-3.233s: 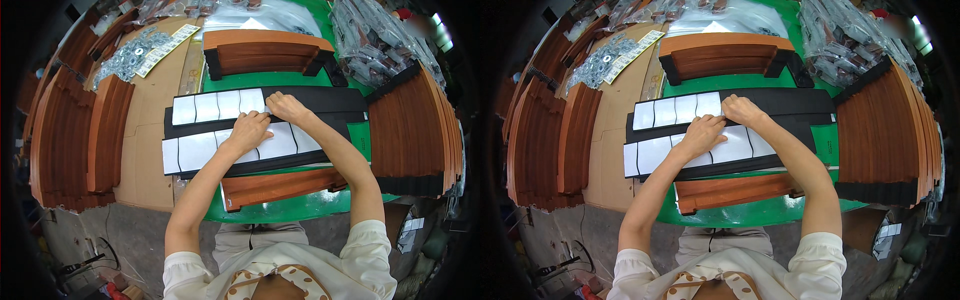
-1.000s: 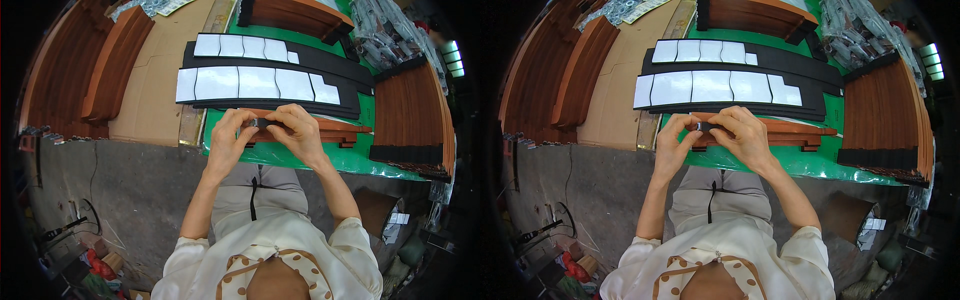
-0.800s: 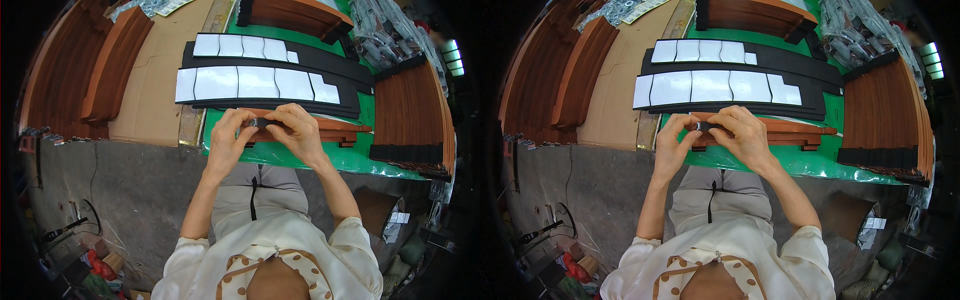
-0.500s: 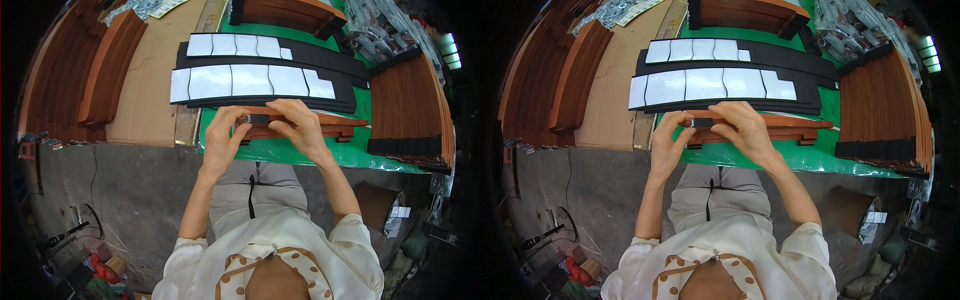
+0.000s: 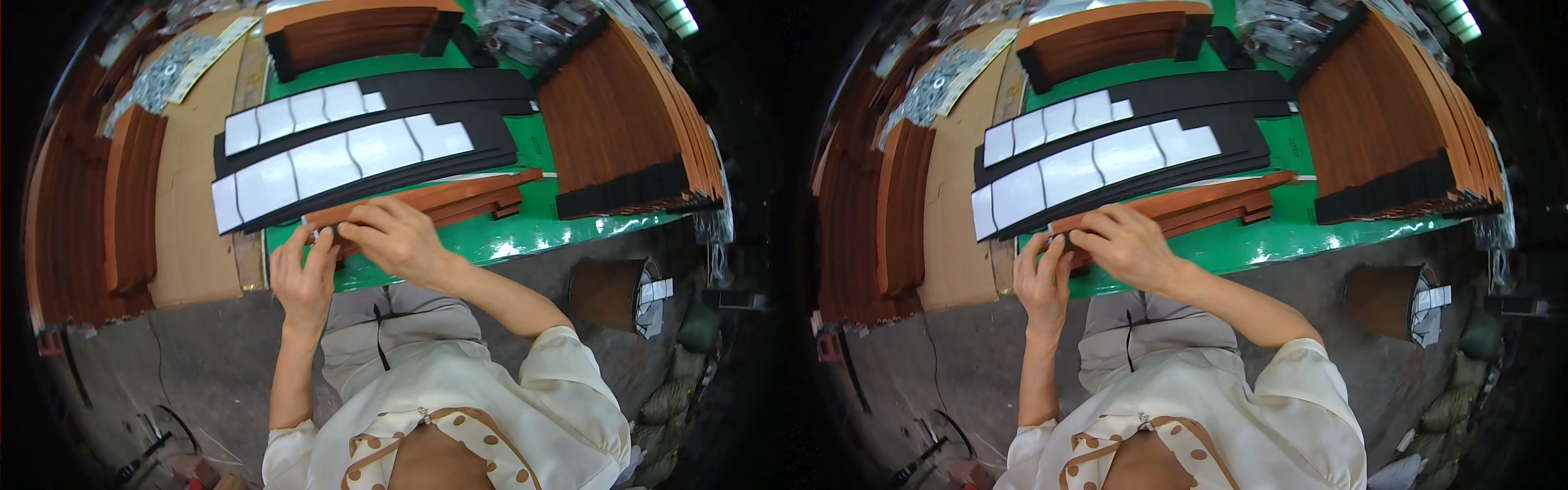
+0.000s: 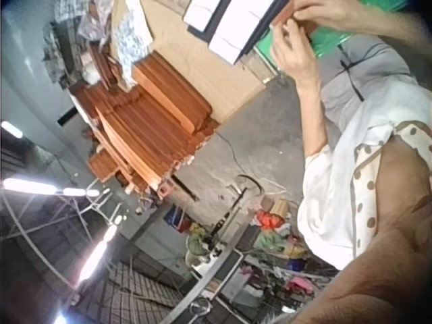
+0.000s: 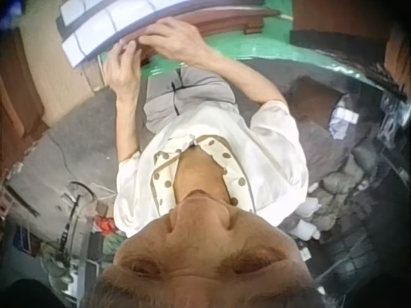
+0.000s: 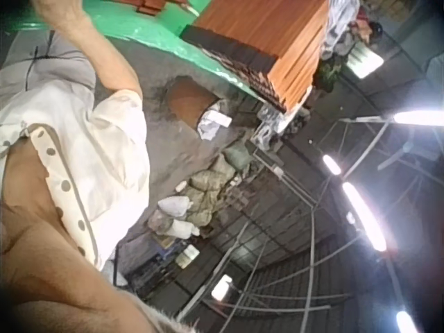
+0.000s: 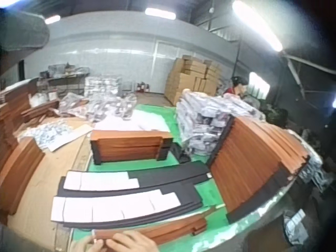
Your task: The person peels adhesive strips from backing sheets and attaches them to the ends of wooden components by hand, stacking the finished pieces.
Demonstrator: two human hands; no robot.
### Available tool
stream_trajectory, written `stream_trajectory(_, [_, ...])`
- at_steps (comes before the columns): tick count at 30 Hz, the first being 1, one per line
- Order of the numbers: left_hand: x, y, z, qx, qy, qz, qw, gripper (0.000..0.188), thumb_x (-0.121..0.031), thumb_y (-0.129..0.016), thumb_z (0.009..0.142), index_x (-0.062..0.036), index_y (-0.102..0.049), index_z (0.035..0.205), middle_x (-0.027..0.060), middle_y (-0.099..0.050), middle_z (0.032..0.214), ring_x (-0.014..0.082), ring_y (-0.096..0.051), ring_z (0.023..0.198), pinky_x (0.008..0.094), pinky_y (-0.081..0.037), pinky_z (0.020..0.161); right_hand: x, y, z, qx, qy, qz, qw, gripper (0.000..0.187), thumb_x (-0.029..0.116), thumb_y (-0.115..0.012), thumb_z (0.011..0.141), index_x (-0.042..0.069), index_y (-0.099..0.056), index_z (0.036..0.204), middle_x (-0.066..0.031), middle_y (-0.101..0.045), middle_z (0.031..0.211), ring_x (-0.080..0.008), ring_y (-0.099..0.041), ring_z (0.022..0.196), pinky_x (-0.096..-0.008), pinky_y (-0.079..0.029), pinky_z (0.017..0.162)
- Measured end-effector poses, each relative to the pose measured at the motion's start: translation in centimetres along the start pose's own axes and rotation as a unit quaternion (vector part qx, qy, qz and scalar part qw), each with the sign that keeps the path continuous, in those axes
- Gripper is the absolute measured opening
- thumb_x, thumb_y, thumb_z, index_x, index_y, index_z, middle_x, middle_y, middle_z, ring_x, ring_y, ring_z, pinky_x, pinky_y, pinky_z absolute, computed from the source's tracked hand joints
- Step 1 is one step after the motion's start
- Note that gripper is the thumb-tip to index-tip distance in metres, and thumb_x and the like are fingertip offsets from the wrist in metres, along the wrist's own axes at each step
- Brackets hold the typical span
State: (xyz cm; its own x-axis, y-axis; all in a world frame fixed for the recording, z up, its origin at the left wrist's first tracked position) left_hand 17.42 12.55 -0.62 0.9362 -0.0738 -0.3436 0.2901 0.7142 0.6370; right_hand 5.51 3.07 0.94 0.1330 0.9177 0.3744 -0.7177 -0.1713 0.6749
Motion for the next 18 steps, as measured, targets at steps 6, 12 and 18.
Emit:
stream_trajectory(6, [-0.7,-0.3,2.1,0.042,-0.004,-0.023,0.999,0.023,-0.001,-0.071,0.074,-0.0013,-0.061,0.094,0.0134,-0.061,0.102,0.0303,-0.058,0.089,0.0394,-0.044,0.078,-2.0,1.6,0.2,0.061,-0.067,0.136,0.987,0.021,0.005,-0.068,0.075,0.007,-0.065,0.096,-0.0056,-0.062,0.097,-0.0234,-0.06,0.088,-0.0329,-0.052,0.072])
stream_trajectory(12, [-0.3,-0.1,3.6,0.135,0.026,-0.076,0.988,0.026,0.002,-0.069,0.072,0.0001,-0.061,0.097,0.014,-0.062,0.096,0.0293,-0.058,0.087,0.0379,-0.045,0.076,-6.6,6.4,-0.7,0.06,-0.09,0.133,0.985,0.018,0.003,-0.064,0.08,0.004,-0.066,0.099,-0.0086,-0.065,0.095,-0.024,-0.063,0.088,-0.0322,-0.052,0.073])
stream_trajectory(18, [-0.1,0.5,3.0,0.174,0.031,-0.083,0.981,0.026,0.003,-0.068,0.073,0.0001,-0.063,0.099,0.0143,-0.061,0.097,0.0299,-0.058,0.087,0.0378,-0.045,0.077,-12.6,10.8,-0.2,0.103,-0.224,0.112,0.963,0.014,-0.001,-0.06,0.083,-0.001,-0.066,0.095,-0.0106,-0.066,0.089,-0.0212,-0.064,0.08,-0.0292,-0.049,0.068])
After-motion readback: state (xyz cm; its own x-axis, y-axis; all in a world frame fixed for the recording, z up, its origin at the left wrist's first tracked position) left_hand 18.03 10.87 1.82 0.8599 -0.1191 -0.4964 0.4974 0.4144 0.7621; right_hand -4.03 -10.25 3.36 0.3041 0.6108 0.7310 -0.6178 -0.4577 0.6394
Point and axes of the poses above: each hand's wrist, its own z-axis towards the middle knuckle, its own y-axis out of the back of the hand, x = y × z, the point moved 4 cm from there along z, towards the middle knuckle
